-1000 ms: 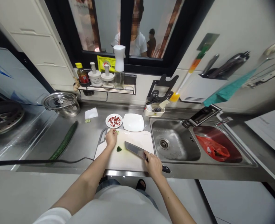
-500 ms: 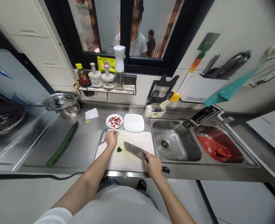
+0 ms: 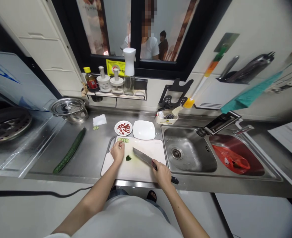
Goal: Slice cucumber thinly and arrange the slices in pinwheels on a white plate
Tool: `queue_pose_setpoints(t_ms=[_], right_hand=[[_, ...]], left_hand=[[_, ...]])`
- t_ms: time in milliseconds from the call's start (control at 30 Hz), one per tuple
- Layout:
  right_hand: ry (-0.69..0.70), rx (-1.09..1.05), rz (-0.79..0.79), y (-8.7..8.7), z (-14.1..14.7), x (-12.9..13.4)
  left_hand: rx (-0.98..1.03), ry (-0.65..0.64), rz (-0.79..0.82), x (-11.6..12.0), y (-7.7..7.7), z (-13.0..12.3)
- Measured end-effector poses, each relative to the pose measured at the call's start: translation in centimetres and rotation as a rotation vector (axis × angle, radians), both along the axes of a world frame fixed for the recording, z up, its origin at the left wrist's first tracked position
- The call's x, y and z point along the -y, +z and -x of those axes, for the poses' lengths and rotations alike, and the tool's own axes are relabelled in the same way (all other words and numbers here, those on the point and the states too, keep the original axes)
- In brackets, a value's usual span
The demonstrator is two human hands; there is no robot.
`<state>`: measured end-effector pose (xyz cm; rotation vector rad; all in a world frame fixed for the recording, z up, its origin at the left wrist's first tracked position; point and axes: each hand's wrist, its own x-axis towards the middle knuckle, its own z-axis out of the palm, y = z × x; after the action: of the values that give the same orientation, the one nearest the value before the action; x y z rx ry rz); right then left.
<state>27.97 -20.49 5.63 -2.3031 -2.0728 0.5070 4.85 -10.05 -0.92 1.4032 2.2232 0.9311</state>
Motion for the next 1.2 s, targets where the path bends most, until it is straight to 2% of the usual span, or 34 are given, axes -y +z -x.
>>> queue_pose_setpoints(t_ms=[267, 500, 733, 933, 1200], right_hand=[[0.001, -0.02, 0.026, 0.9, 1.1, -0.5], [0.032, -0.085, 0.011, 1.2, 2.5, -0.6], [0.161, -0.024, 0.112, 1.9, 4.0, -1.1], [0.277, 0.049, 0.192, 2.5, 5.5, -0.9], [0.314, 0.038, 0.223, 2.5, 6.1, -0.7]], left_hand=[[0.091, -0.171, -0.128, 4.3, -0.9, 0.9], [0.058, -0.338, -0.159, 6.5, -1.4, 1.2], [0.118, -0.486, -0.233, 7.3, -1.3, 1.1], [0.163, -0.517, -0.254, 7.4, -1.5, 0.8], [0.157, -0.552, -0.388, 6.9, -2.6, 0.5]])
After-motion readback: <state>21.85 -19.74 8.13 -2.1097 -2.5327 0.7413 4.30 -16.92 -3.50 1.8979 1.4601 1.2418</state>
